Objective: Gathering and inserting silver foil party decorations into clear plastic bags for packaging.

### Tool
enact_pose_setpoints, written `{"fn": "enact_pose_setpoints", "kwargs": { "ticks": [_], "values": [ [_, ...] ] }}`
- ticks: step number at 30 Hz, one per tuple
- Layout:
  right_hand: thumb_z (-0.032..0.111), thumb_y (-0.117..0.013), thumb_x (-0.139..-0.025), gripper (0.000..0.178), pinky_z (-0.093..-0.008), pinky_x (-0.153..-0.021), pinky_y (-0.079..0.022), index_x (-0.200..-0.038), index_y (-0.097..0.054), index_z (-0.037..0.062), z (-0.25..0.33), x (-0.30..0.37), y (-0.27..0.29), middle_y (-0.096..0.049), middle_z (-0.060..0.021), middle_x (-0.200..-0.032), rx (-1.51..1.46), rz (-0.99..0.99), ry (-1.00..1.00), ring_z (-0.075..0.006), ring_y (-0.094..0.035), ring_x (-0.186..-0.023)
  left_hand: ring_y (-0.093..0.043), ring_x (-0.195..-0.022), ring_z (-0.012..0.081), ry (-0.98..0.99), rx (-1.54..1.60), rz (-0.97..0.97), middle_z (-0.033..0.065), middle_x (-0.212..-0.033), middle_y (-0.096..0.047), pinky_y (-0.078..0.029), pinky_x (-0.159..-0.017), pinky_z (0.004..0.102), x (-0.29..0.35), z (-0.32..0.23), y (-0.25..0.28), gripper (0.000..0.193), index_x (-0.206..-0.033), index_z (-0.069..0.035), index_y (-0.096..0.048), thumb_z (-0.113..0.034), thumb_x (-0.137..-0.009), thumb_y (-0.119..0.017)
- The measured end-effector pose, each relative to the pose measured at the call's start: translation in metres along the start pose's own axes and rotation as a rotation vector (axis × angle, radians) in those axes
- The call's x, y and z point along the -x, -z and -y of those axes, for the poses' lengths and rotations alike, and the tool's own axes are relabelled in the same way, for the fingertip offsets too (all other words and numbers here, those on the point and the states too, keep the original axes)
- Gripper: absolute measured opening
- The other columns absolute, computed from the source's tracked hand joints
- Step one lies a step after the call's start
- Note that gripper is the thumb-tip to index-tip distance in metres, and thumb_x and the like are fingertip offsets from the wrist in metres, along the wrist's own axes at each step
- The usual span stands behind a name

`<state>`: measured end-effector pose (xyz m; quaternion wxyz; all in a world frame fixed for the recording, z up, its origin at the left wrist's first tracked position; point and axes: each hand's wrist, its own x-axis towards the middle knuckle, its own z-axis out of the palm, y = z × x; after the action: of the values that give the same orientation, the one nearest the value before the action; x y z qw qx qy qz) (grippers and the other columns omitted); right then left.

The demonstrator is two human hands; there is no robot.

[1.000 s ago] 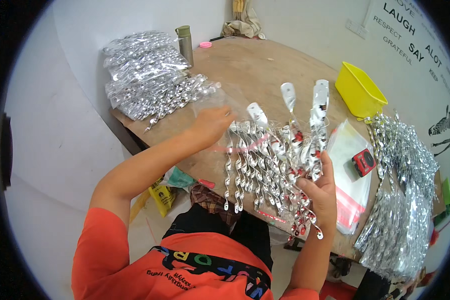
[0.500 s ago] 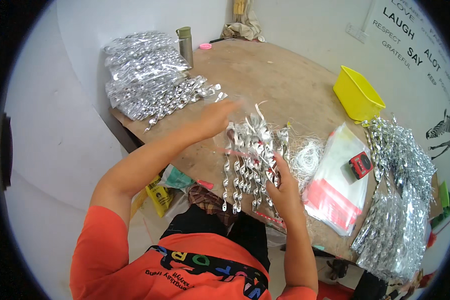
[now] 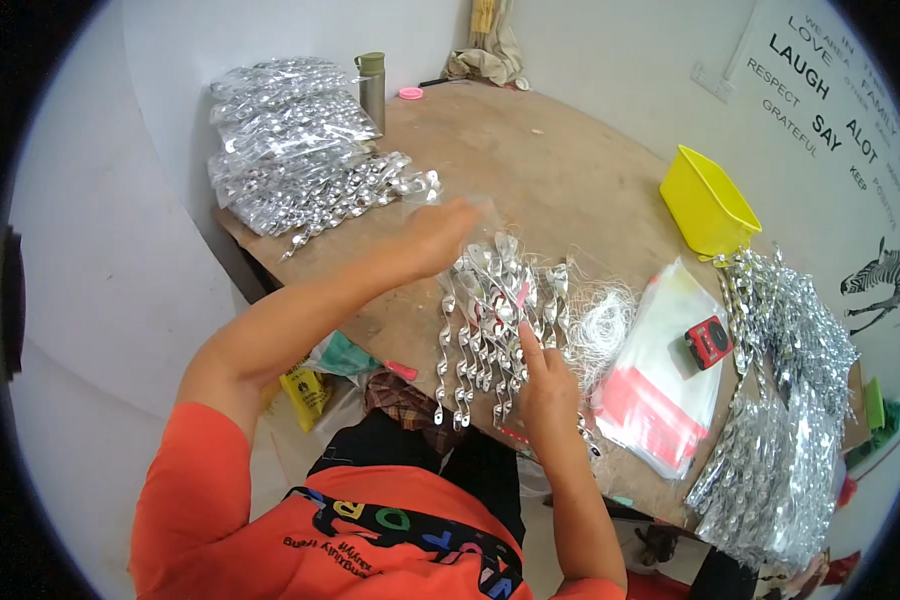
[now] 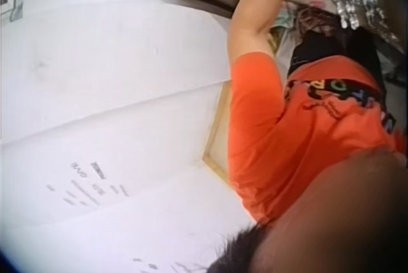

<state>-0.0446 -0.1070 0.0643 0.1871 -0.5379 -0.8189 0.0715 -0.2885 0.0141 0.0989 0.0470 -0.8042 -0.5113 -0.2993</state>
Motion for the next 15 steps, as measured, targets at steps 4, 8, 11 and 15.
{"fn": "enact_pose_setpoints", "kwargs": {
  "ticks": [4, 8, 11, 15],
  "values": [
    [-0.012, -0.053, -0.070, 0.076, -0.0360, -0.097, -0.043, -0.141, -0.038, 0.0062, -0.009, -0.012, 0.003, -0.054, -0.0201, -0.126, -0.244, -0.029, 0.043, -0.0311, -0.057, -0.109, -0.064, -0.080, 0.0355, -0.416, -0.026, -0.166, 0.0181, -0.109, -0.060, -0.052, -0.074, 0.0434, 0.018, -0.016, -0.018, 0.032, -0.105, -0.001, -0.059, -0.009, -0.074, -0.062],
    [-0.006, -0.059, -0.072, 0.075, -0.0308, -0.091, -0.044, -0.143, -0.034, 0.0043, -0.012, -0.038, 0.010, -0.057, -0.0111, -0.121, -0.660, 0.130, -0.053, -0.0182, -0.055, -0.104, -0.067, -0.072, 0.0270, -0.382, -0.332, -0.043, 0.0208, -0.125, -0.055, -0.054, -0.068, 0.0390, 0.025, -0.054, 0.003, 0.040, -0.110, 0.003, -0.057, -0.009, -0.072, -0.062],
    [-0.005, -0.062, -0.074, 0.077, -0.0281, -0.082, -0.047, -0.144, -0.031, 0.0033, 0.002, -0.044, 0.015, -0.057, -0.0103, -0.116, -1.136, 0.301, -0.252, -0.0164, -0.056, -0.096, -0.067, -0.073, 0.0257, -0.282, -0.239, -0.148, 0.0208, -0.129, -0.052, -0.055, -0.063, 0.0338, 0.015, -0.043, -0.001, 0.045, -0.110, 0.003, -0.057, -0.009, -0.068, -0.065],
    [-0.006, -0.061, -0.074, 0.077, -0.0272, -0.083, -0.047, -0.144, -0.031, 0.0013, -0.014, -0.052, -0.011, -0.056, -0.0103, -0.119, -1.139, 0.207, -0.226, -0.0165, -0.057, -0.098, -0.067, -0.074, 0.0274, -0.380, -0.260, -0.046, 0.0211, -0.129, -0.052, -0.055, -0.062, 0.0344, 0.023, -0.046, 0.005, 0.048, -0.112, 0.003, -0.056, -0.007, -0.066, -0.066]
  ]
}}
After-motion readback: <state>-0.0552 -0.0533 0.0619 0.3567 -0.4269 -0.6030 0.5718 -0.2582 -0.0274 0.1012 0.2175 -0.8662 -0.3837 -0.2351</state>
